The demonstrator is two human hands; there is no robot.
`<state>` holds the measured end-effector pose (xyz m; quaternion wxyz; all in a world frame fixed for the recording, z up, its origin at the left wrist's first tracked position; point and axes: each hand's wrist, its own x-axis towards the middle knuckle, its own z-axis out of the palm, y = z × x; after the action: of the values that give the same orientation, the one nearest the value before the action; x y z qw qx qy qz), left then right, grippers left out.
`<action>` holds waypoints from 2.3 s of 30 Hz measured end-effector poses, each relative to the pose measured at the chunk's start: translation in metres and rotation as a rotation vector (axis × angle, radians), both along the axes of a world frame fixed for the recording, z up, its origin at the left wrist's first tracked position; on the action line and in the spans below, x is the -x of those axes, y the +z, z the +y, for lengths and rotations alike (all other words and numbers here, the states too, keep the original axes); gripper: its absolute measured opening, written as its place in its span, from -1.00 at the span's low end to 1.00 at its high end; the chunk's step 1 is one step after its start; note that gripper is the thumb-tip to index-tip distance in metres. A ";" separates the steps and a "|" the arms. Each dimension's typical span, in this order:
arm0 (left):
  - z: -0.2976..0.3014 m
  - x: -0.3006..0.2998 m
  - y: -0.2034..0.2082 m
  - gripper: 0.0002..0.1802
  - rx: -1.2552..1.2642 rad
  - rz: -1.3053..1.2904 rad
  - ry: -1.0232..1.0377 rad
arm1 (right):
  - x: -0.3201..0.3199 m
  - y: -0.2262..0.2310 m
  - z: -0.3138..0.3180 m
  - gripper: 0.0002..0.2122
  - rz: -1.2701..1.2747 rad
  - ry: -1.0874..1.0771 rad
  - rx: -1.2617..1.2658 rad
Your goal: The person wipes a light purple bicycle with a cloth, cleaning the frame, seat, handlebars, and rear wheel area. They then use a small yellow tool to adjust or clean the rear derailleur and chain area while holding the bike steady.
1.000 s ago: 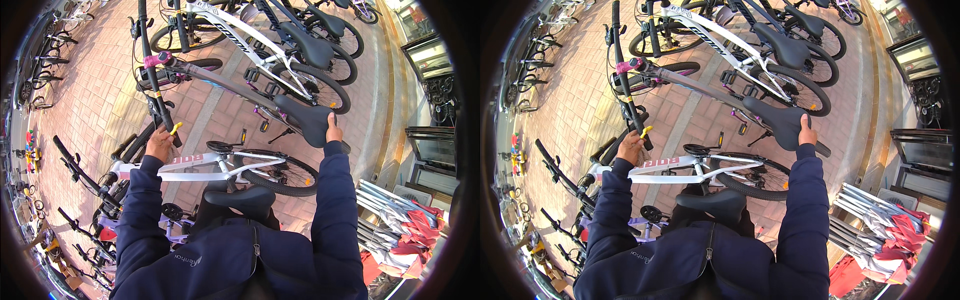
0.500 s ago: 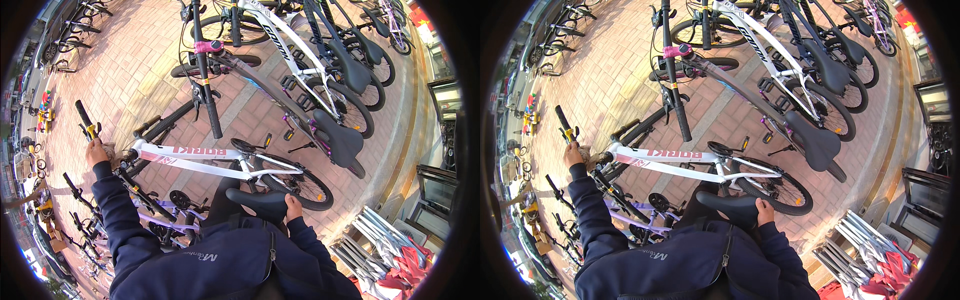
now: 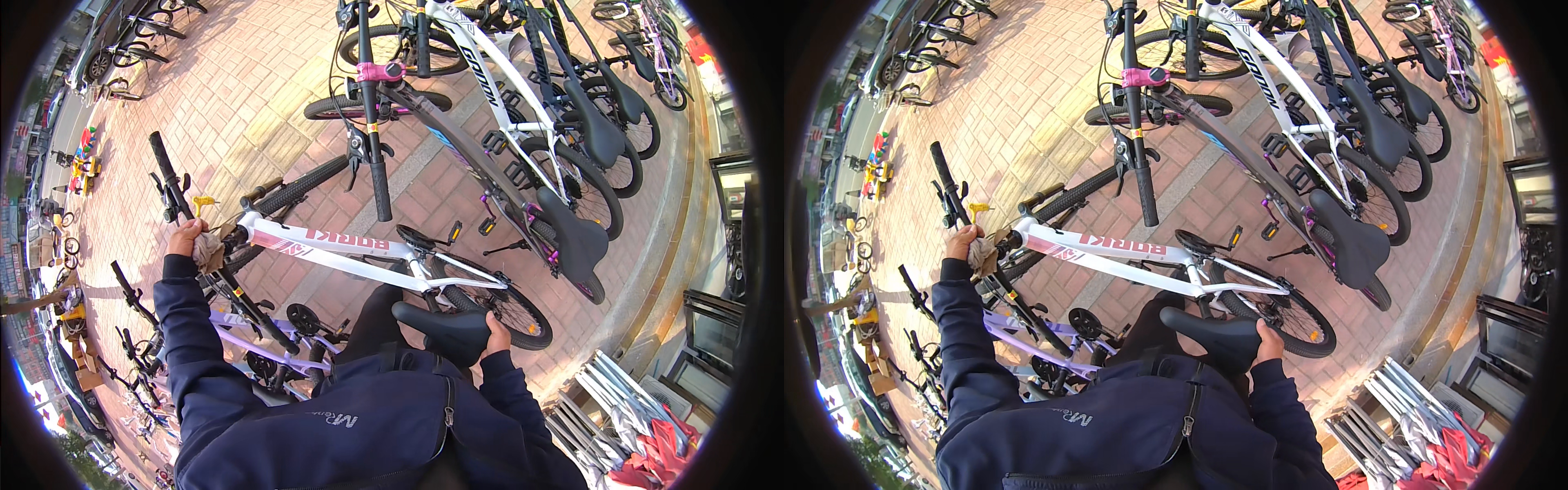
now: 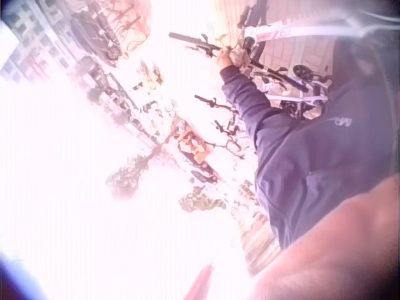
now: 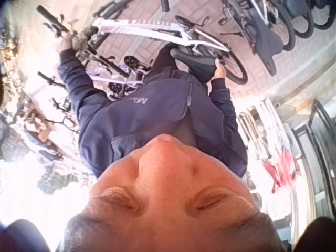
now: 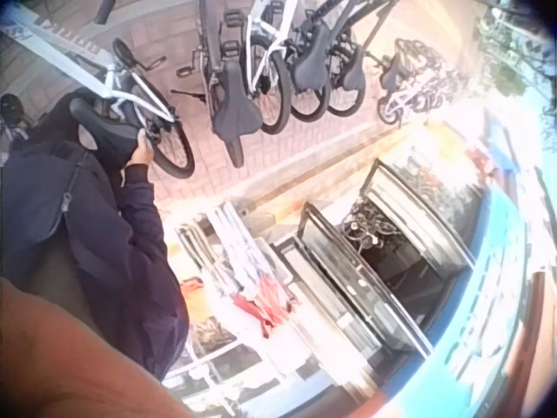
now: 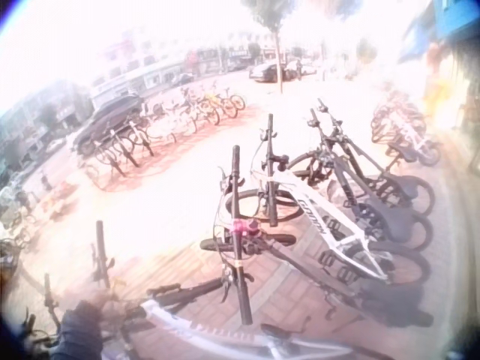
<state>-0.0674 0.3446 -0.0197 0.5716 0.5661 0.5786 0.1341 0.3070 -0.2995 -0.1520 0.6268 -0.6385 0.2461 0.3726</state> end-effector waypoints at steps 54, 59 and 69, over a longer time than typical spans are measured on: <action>-0.771 -0.040 -0.128 -0.77 0.566 -0.453 0.790 | 0.051 0.039 -0.114 -0.75 -0.709 1.696 -0.352; -0.805 -0.042 -0.143 -0.82 0.412 -0.458 1.175 | 0.163 0.020 -0.134 -0.33 -0.236 2.156 -0.460; -0.831 0.074 -0.126 -0.72 0.444 -0.843 1.833 | 0.260 -0.013 -0.144 -0.67 0.066 1.703 -0.470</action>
<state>-0.1418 -0.4863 -0.1456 0.4980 -0.3032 0.5522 0.5959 0.0467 -0.4436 -0.1654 0.2441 -0.4488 -0.3780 0.7721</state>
